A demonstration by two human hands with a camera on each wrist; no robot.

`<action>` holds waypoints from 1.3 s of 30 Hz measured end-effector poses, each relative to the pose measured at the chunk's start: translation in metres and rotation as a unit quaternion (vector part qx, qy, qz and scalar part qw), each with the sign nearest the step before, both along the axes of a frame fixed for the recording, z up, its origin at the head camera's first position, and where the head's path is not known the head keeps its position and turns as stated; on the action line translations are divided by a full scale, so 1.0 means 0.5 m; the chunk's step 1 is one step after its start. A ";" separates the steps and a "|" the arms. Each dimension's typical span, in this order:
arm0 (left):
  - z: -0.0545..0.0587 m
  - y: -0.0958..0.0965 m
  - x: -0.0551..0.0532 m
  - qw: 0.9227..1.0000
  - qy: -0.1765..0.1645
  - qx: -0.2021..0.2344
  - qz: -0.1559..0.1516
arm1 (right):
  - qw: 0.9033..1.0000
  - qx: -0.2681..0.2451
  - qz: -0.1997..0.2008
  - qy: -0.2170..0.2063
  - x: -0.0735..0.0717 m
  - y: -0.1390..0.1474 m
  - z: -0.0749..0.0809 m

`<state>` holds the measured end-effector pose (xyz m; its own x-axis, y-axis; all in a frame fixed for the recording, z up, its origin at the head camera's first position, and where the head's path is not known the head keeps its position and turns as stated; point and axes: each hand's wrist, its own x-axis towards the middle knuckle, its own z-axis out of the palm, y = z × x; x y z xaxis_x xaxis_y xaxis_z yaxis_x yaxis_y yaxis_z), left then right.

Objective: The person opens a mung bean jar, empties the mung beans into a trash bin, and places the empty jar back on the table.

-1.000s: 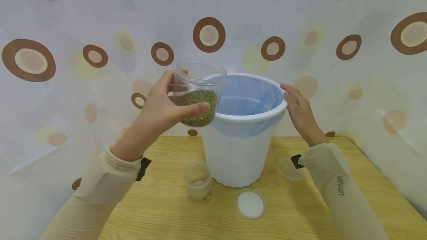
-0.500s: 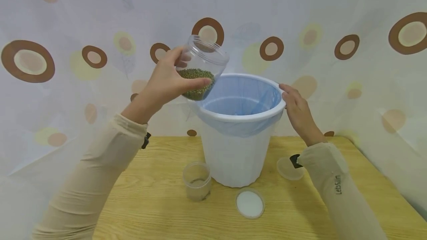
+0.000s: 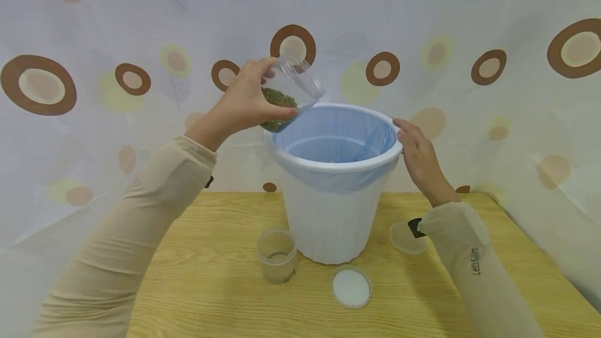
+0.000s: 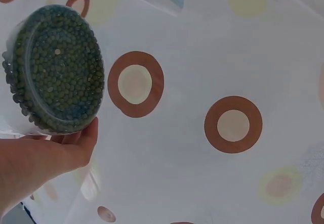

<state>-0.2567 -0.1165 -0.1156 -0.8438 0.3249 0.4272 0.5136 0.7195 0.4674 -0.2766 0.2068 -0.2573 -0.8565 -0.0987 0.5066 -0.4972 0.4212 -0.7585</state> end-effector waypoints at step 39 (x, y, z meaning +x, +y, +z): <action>-0.031 0.044 -0.056 0.982 0.043 -0.183 0.022 | 1.000 -0.002 -0.003 0.008 0.001 -0.001 0.000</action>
